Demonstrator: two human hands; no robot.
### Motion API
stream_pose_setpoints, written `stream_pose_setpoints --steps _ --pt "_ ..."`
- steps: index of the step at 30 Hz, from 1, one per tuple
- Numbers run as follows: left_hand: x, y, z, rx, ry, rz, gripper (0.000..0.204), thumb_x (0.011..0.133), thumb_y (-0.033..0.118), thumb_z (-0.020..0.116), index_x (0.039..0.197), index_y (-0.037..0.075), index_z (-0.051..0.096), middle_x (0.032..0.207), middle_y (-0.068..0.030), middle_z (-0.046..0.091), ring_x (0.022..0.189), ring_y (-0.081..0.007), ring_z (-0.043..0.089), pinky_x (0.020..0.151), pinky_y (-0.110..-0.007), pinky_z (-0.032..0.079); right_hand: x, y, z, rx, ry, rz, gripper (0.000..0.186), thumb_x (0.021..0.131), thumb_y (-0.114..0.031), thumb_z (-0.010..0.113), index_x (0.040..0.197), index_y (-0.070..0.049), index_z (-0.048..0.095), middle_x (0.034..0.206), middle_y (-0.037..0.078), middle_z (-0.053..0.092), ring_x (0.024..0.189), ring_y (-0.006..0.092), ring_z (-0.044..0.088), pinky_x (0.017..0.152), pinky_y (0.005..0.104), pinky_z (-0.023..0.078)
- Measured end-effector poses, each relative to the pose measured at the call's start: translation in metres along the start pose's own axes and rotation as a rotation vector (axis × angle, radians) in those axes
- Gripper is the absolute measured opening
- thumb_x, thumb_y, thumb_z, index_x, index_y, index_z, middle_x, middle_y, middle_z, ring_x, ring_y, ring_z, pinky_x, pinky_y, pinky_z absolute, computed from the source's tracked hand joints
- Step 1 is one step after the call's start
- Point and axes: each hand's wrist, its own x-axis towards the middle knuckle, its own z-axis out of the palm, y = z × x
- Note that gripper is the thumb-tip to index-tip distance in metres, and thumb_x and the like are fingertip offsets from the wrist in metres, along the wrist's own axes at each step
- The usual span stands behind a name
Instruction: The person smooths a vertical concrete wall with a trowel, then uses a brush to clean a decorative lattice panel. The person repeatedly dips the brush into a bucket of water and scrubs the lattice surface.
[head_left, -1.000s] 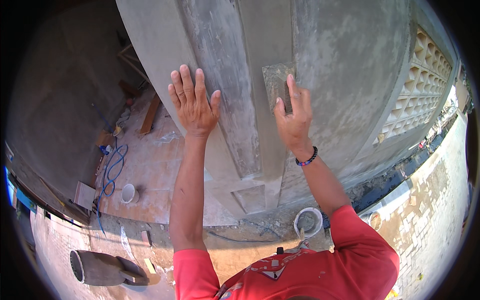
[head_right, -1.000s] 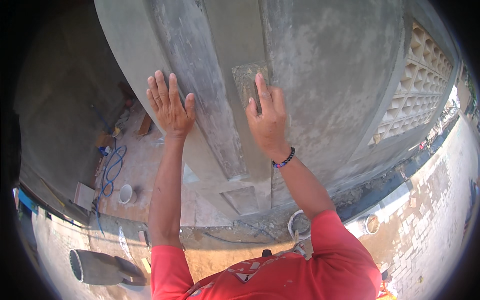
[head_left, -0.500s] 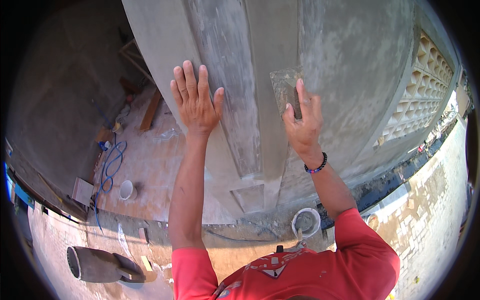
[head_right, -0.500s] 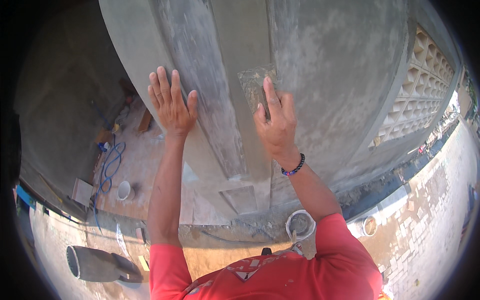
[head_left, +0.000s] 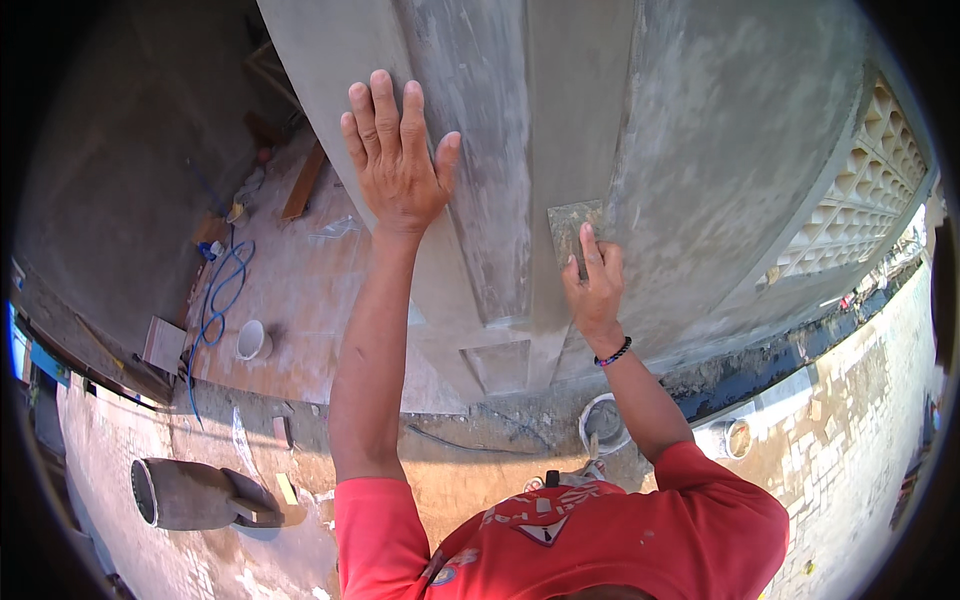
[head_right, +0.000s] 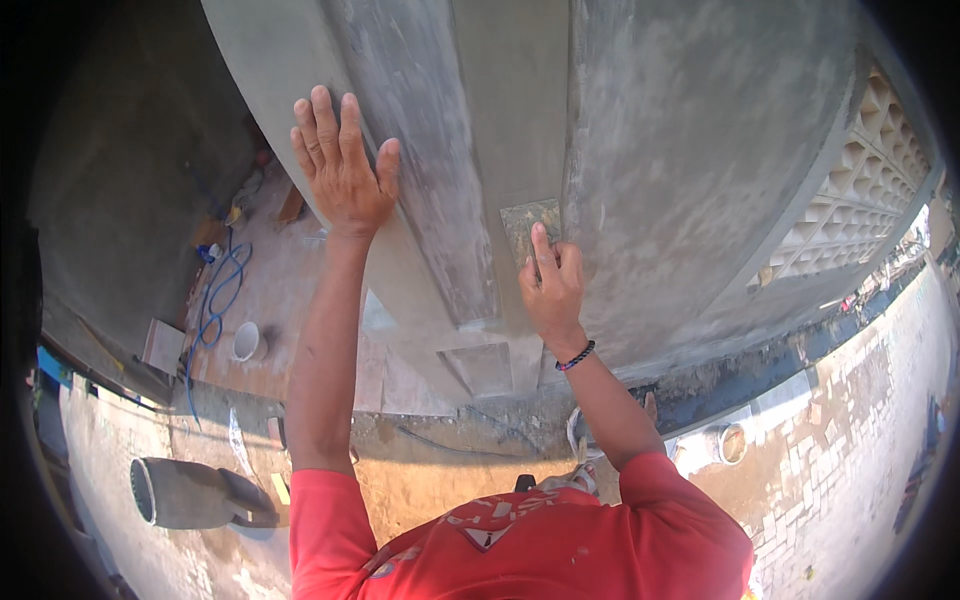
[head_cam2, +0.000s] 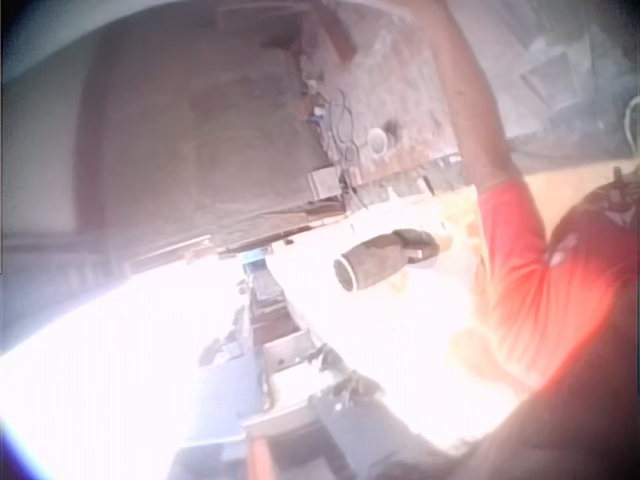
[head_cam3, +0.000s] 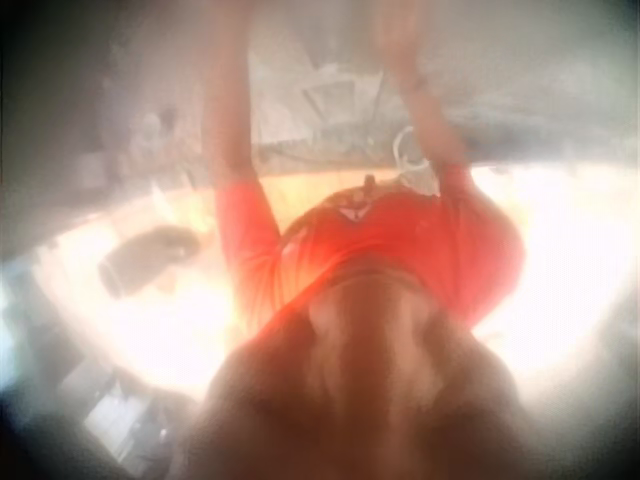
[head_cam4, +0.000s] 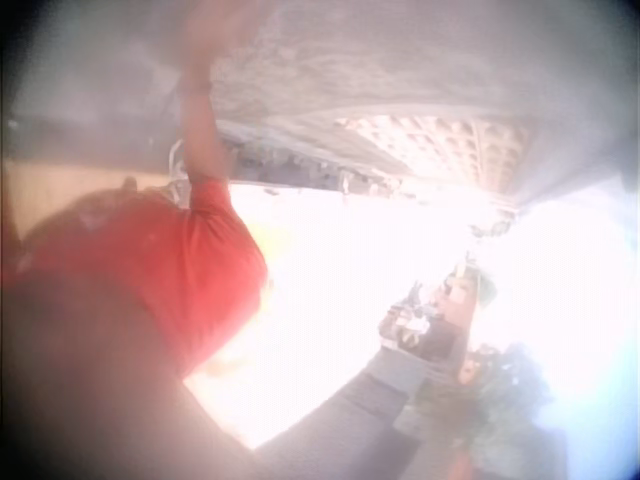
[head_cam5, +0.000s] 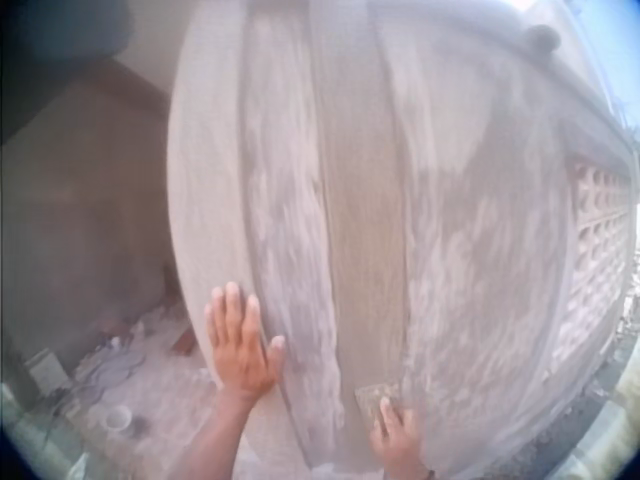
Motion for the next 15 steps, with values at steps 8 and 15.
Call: stream_pose_setpoints --steps 8,15 --pt "-0.001 -0.003 0.004 0.006 0.02 0.02 0.059 0.097 0.045 0.038 0.141 0.005 0.037 0.151 -0.0158 0.027 0.143 -0.0313 0.016 0.115 -0.044 0.009 -0.114 -0.006 -0.036 0.528 -0.364 0.696 0.068 0.078 0.006 0.058 0.142 -0.005 0.037 0.103 0.01 0.054 0.089 0.0204 0.057 0.075 0.0289 0.048" --pt "-0.003 -0.003 0.006 0.01 0.028 0.017 0.059 0.097 0.047 0.037 0.14 0.005 0.038 0.151 -0.0155 0.028 0.143 -0.0311 0.016 0.115 -0.045 0.01 -0.086 0.003 -0.059 1.592 -0.152 1.396 0.066 0.082 0.003 0.058 0.141 -0.002 0.029 0.114 0.009 0.058 0.099 0.015 0.061 0.082 0.0276 0.054"
